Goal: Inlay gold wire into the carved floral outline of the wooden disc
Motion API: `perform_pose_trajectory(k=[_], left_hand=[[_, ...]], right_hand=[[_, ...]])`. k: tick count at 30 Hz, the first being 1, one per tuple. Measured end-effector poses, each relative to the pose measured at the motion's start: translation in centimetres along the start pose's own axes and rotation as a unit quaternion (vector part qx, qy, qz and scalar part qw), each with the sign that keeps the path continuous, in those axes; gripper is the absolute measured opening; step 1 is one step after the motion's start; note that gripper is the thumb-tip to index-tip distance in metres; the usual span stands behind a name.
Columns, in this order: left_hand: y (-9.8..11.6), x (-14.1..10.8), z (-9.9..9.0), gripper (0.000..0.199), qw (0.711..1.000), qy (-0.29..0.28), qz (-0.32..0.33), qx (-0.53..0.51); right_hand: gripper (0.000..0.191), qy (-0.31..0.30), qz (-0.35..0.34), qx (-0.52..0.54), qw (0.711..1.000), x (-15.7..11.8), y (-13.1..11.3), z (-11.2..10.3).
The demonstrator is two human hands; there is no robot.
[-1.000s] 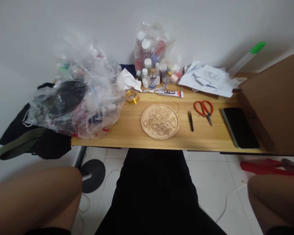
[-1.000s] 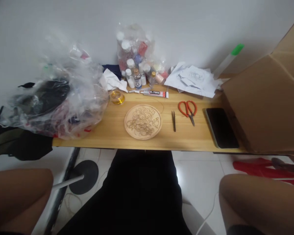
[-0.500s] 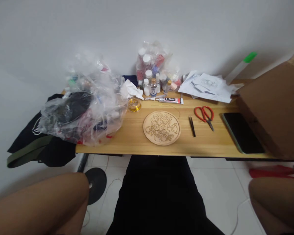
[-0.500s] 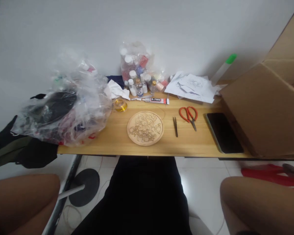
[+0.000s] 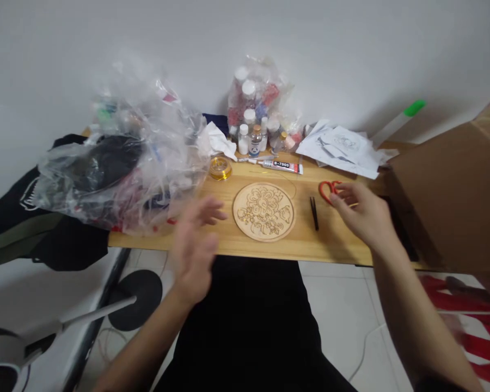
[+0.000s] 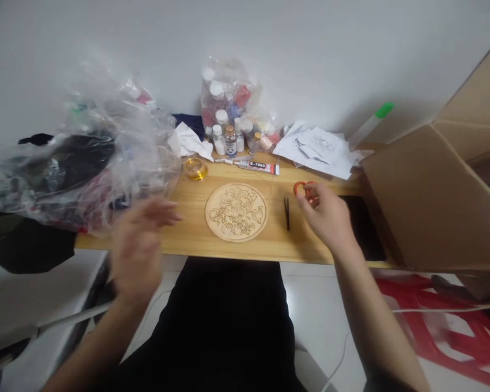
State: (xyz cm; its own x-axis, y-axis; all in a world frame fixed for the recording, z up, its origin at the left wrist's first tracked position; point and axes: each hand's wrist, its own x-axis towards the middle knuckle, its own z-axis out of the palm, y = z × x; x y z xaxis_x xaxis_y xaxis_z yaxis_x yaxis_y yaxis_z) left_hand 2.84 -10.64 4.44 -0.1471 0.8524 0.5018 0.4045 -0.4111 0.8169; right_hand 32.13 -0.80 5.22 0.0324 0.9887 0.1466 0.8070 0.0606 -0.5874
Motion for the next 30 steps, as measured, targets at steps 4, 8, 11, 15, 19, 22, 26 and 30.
perform_pose_trajectory(k=[4, 8, 11, 15, 19, 22, 26, 30], left_hand=[[-2.4, -1.8, 2.4, 0.034, 0.972, -0.094, 0.100, 0.190], [-4.6, -3.2, 3.7, 0.035, 0.949, -0.089, 0.137, 0.270], [-5.4, -3.5, 3.9, 0.033, 0.941, -0.077, 0.162, 0.288], [-5.8, -3.6, 4.1, 0.030, 0.919, -0.070, 0.211, 0.326], [-6.2, -3.8, 4.4, 0.033, 0.906, -0.072, 0.231, 0.348], [-6.3, -3.9, 4.7, 0.036, 0.914, -0.055, 0.222, 0.336], [-6.3, -3.8, 5.0, 0.034, 0.907, -0.035, 0.226, 0.355], [-6.4, -3.7, 5.1, 0.033, 0.904, -0.036, 0.235, 0.354]], right_hand=[[0.041, -0.079, -0.017, -0.129, 0.988, 0.8, 1.0, 3.5], [0.044, -0.094, -0.039, -0.195, 0.976, 0.6, 0.3, 4.1], [0.036, -0.105, -0.047, -0.055, 0.992, 0.9, -1.7, 3.5], [0.021, -0.147, -0.066, 0.325, 0.932, 3.0, -5.8, 3.2], [0.019, -0.244, -0.057, 0.504, 0.827, 5.0, -8.3, 5.4], [0.025, -0.232, -0.065, 0.453, 0.859, 4.9, -7.8, 8.2], [0.026, -0.210, -0.042, 0.444, 0.870, 4.3, -6.2, 10.3], [0.027, -0.204, -0.016, 0.462, 0.863, 4.8, -5.8, 10.3]])
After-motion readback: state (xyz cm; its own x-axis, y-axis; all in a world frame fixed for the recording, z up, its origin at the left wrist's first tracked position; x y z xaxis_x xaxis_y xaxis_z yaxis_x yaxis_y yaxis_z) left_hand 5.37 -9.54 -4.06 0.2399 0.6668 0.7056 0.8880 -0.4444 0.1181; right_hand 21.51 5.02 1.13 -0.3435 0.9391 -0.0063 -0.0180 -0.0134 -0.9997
